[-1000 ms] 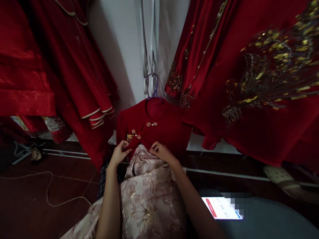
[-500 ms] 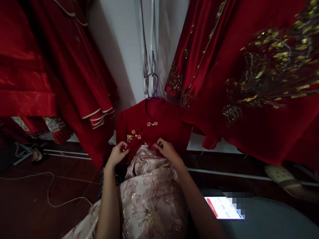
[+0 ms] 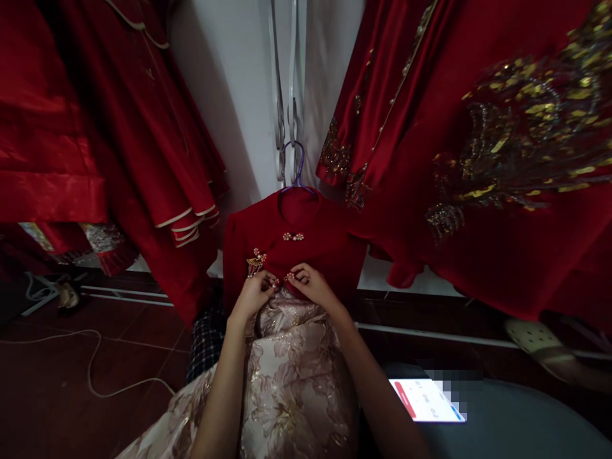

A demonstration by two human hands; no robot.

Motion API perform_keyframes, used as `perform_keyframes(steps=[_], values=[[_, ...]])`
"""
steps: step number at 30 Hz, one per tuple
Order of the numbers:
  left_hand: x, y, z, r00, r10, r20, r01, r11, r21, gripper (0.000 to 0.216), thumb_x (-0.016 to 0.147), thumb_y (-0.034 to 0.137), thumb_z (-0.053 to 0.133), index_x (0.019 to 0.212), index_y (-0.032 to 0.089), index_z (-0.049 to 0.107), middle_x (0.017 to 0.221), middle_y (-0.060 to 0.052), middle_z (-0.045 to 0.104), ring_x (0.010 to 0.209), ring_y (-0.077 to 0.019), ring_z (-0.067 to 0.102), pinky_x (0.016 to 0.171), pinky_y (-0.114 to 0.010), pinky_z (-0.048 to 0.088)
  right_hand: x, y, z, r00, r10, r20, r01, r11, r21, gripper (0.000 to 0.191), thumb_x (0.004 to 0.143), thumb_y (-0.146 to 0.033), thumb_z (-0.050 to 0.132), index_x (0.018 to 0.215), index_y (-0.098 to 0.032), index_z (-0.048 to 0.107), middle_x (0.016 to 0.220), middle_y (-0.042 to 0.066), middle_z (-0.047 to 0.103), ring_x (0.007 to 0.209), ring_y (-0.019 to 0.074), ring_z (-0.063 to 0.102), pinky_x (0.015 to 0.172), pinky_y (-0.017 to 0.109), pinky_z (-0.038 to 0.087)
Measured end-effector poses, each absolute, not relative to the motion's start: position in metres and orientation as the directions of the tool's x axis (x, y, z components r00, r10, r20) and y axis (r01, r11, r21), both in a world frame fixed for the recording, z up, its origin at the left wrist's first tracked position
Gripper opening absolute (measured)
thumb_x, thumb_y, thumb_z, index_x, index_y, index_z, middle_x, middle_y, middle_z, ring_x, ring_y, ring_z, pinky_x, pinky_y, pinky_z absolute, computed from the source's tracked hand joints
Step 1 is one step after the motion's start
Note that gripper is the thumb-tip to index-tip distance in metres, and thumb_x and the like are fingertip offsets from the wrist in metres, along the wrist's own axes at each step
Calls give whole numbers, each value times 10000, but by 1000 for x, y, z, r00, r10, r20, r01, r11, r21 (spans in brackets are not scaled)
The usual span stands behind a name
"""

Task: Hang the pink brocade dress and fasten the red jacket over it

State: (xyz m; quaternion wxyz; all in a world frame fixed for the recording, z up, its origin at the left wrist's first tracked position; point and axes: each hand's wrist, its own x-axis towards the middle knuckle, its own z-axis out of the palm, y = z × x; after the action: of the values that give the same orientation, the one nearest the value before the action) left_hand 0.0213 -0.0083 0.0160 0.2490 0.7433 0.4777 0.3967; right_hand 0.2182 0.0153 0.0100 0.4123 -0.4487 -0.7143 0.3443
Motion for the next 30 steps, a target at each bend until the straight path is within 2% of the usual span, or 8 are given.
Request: perform_keyframes(steps=[5, 11, 15, 21, 30], values=[[19, -6, 15, 149, 912, 381, 569, -394, 722, 175, 733, 188, 564, 899, 195, 511, 810, -17, 627, 720, -132, 599, 669, -231, 439, 211, 8, 19, -395, 899, 186, 258, 303, -917, 317, 715, -408, 616, 907, -163, 557, 766, 35, 637, 689, 127, 600, 589, 245, 506], [19, -4, 11, 153, 908, 391, 588, -402, 702, 144, 721, 179, 569, 852, 191, 509, 800, -22, 619, 717, -133, 591, 675, -238, 432, 197, 7, 15, -265, 945, 192, 220, 253, -942, 356, 659, -432, 665, 867, -158, 570, 759, 49, 654, 667, 142, 622, 545, 256, 530], [19, -3, 9, 126, 913, 388, 601, -381, 702, 96, 726, 177, 557, 805, 186, 503, 763, -11, 590, 680, -124, 563, 663, -238, 425, 197, 7, 17, -288, 941, 177, 213, 243, -946, 360, 650, -437, 673, 863, -156, 594, 765, 55, 670, 665, 146, 632, 556, 257, 535], [21, -7, 11, 182, 872, 454, 664, -449, 597, 66, 714, 148, 550, 751, 184, 509, 828, -33, 509, 772, -148, 518, 750, -271, 422, 195, 3, 23, -272, 947, 173, 182, 227, -957, 353, 664, -427, 666, 884, -161, 596, 791, 61, 677, 661, 154, 642, 561, 267, 546], [21, -7, 10, 230, 871, 434, 661, -467, 588, 29, 736, 171, 544, 764, 177, 550, 893, -44, 487, 826, -152, 528, 793, -275, 427, 188, 2, 18, -261, 937, 231, 266, 300, -916, 277, 695, -378, 647, 870, -165, 621, 784, 60, 688, 652, 151, 645, 593, 265, 532]])
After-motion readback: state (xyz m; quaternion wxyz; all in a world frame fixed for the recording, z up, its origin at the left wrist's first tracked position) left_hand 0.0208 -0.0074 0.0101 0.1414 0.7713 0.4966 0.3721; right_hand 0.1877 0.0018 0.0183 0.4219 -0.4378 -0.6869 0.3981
